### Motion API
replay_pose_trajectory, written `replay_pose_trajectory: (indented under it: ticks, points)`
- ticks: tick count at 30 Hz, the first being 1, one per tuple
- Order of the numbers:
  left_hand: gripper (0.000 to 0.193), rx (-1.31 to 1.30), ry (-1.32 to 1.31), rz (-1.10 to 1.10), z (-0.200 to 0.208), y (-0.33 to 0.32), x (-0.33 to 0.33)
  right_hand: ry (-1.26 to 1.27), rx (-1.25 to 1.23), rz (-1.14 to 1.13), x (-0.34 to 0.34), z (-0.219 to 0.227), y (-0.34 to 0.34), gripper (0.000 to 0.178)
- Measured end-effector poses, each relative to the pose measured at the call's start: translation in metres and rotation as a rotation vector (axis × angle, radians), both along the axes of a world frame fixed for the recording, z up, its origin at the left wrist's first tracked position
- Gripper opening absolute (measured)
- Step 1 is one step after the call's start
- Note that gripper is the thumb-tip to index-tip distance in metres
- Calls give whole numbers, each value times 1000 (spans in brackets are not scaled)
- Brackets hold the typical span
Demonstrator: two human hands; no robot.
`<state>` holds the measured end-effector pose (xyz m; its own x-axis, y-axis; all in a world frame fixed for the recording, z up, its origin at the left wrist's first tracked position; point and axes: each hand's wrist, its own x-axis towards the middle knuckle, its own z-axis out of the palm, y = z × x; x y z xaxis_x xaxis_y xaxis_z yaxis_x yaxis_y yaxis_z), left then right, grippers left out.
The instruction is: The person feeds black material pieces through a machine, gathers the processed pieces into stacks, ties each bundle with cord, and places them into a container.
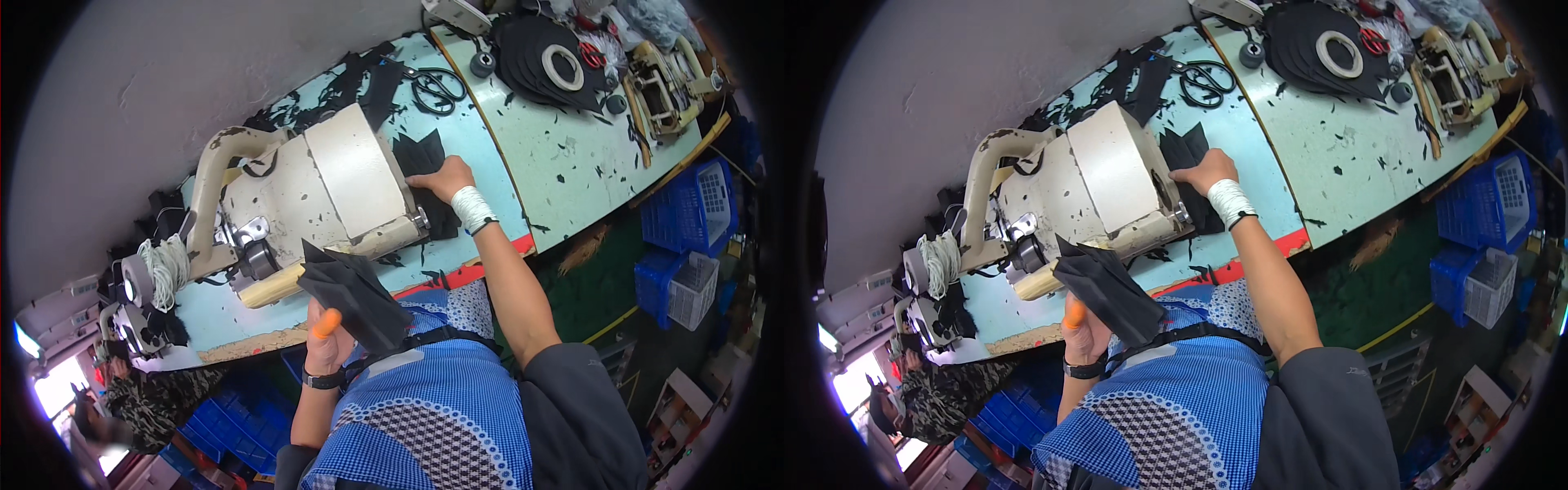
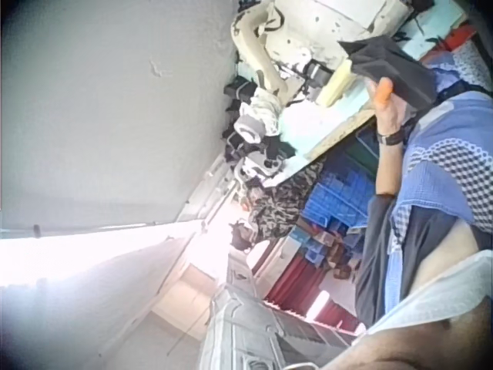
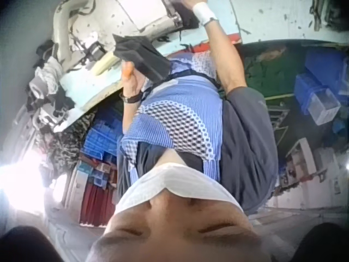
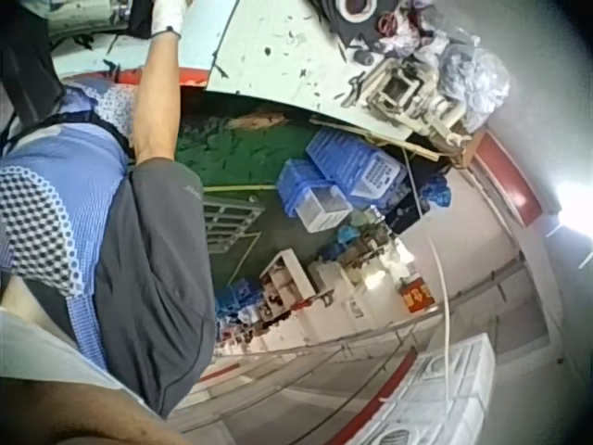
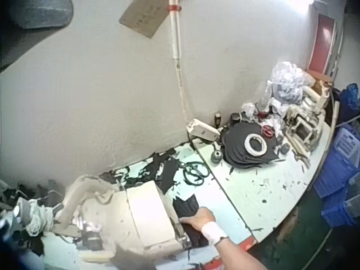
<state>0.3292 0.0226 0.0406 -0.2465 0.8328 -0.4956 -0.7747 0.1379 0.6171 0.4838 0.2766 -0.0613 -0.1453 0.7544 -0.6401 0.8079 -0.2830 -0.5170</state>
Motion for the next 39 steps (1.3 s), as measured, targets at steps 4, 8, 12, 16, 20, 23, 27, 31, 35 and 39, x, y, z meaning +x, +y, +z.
replay_pose_trajectory:
  ticks: [4,8,12,16,20,23,27,31,35,39]
  points:
    - [63,2,132,-182,-1,-8,-5,-62,122,75,-1,-4,-1,71]
    - [66,-25,140,-59,-12,-4,5,23,266,43,-2,-13,-13,64]
    - [72,-25,51,126,-15,-2,16,848,-79,-318,61,29,-22,66]
    - [116,179,-60,-111,-16,18,21,1260,-511,-263,78,126,-80,67]
    - [99,66,79,-312,-7,-14,32,1254,-780,-204,53,116,-154,70]
    - [91,63,-169,-312,15,-28,25,1316,-1131,-125,49,106,-158,74]
    - [122,98,494,-468,23,-22,-3,1568,-1309,-100,27,89,-166,77]
    - [135,181,447,-76,51,-29,-25,1323,-1397,133,0,98,-169,82]
    - [126,408,593,-97,44,-40,-86,1258,-1294,286,-47,126,-187,79]
    - [107,453,317,29,45,-61,-103,1184,-1306,540,-95,117,-211,81]
